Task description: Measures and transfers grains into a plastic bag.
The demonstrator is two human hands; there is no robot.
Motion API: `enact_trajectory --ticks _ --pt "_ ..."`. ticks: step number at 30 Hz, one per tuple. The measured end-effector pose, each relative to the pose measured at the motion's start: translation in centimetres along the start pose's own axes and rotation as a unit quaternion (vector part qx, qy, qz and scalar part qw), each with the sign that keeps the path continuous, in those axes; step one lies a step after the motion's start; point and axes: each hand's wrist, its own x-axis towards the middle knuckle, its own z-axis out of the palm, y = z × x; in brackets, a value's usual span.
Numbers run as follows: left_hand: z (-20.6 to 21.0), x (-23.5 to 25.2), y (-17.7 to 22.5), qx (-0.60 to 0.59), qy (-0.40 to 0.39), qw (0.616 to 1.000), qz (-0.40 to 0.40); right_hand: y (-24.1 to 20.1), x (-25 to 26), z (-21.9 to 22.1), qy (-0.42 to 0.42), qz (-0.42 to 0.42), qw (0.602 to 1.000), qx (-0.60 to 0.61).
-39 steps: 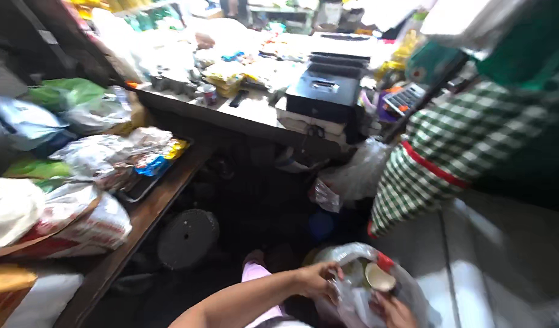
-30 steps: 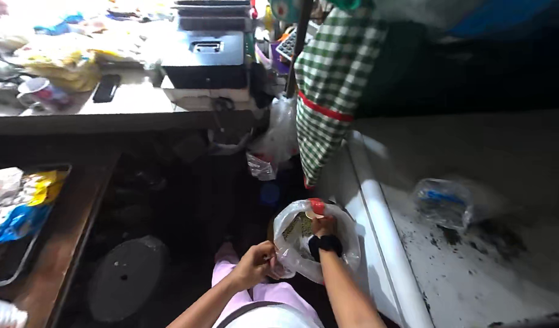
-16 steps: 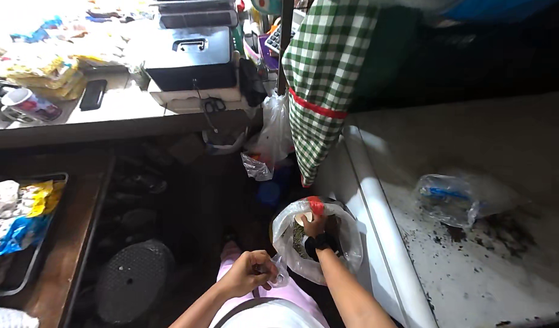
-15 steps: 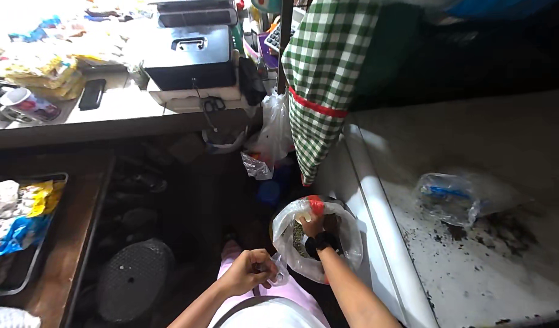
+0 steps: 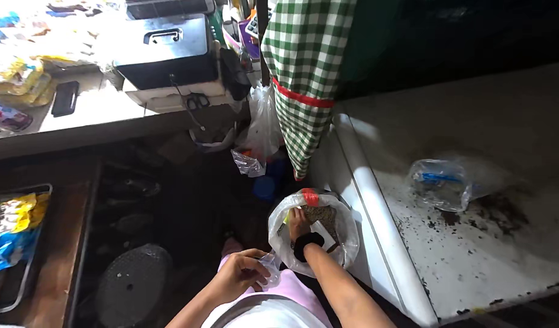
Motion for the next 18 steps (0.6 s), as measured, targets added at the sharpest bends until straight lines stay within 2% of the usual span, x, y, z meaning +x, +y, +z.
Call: enact_trajectory --ticks 2,5,10,13,16,18 --pt "0.2 0.1 0.4 0.017 -0.007 1.000 0.006 -0.8 -0.6 -1.2 -0.053 -0.024 0.998 0.000" --pt "0.5 0.6 1.2 0.034 0.020 0.999 0.009 0.5 -0.2 -3.1 -0.152 -0.028 0.988 0.015" --pt "0.9 2.1 2.2 0.054 0.142 0.983 0.098 3.5 1.2 -2.0 -0.188 -0.037 0.979 0.063" --pt "0.8 2.6 2.9 0.061 0.152 0.979 0.121 6.4 2.5 1.5 -0.197 -0.091 0.965 0.145" --pt "1.3 3.2 3.6 0.069 0.140 0.982 0.109 6.5 2.3 0.6 -0.247 -0.025 0.942 0.225" --pt "1.6 3.5 3.3 0.083 0.124 0.981 0.124 6.8 1.5 0.0 -0.232 0.036 0.940 0.248"
